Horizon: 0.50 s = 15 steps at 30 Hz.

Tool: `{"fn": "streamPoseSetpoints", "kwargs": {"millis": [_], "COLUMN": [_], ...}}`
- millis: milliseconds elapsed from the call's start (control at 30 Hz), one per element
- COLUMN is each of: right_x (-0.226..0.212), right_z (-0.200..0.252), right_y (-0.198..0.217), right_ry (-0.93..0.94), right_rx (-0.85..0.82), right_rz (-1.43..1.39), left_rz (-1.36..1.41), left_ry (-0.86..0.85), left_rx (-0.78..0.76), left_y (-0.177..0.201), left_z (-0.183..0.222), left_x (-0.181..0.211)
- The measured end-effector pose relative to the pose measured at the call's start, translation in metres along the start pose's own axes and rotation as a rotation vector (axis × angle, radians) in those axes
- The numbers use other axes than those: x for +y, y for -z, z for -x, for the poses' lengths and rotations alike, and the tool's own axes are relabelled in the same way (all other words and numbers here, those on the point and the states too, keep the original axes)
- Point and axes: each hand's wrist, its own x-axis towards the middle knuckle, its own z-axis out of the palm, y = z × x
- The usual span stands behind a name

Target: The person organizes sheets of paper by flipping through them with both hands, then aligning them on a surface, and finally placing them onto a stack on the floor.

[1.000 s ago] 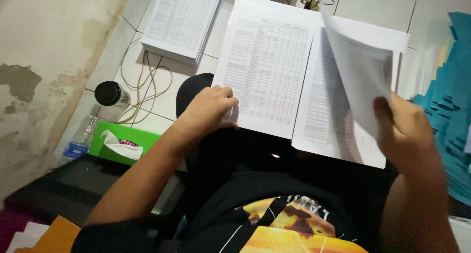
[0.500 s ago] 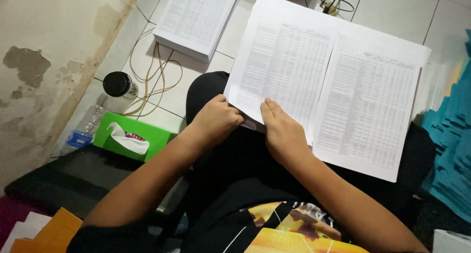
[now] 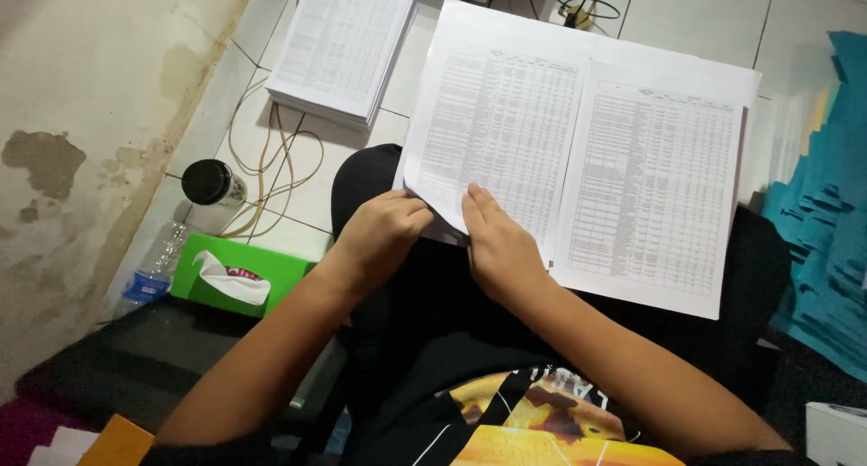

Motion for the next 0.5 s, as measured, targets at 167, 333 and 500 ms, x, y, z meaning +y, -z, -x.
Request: {"fn": "streamPoseSetpoints", "kwargs": {"millis": [167, 333, 500], "right_x": [-0.008, 0.065, 0.142], "right_z": [-0.006, -0.023, 0.038], "right_y": [0.022, 0.035, 0.121], "right_ry": [-0.094, -0.771, -0.819], "right_rx": [-0.031, 0.031, 0.556], "right_rz": [-0.079, -0.817, -0.820], "left_rz": [0.033, 0.056, 0.240], "left_ry": [-0.049, 0.001, -0.088], "left_rx": [0.092, 0.522, 0.268], "left_y": [0.031, 0.028, -0.072], "left_z": [-0.027, -0.068, -0.089], "left_x": [0.016, 0.063, 0.131]}}
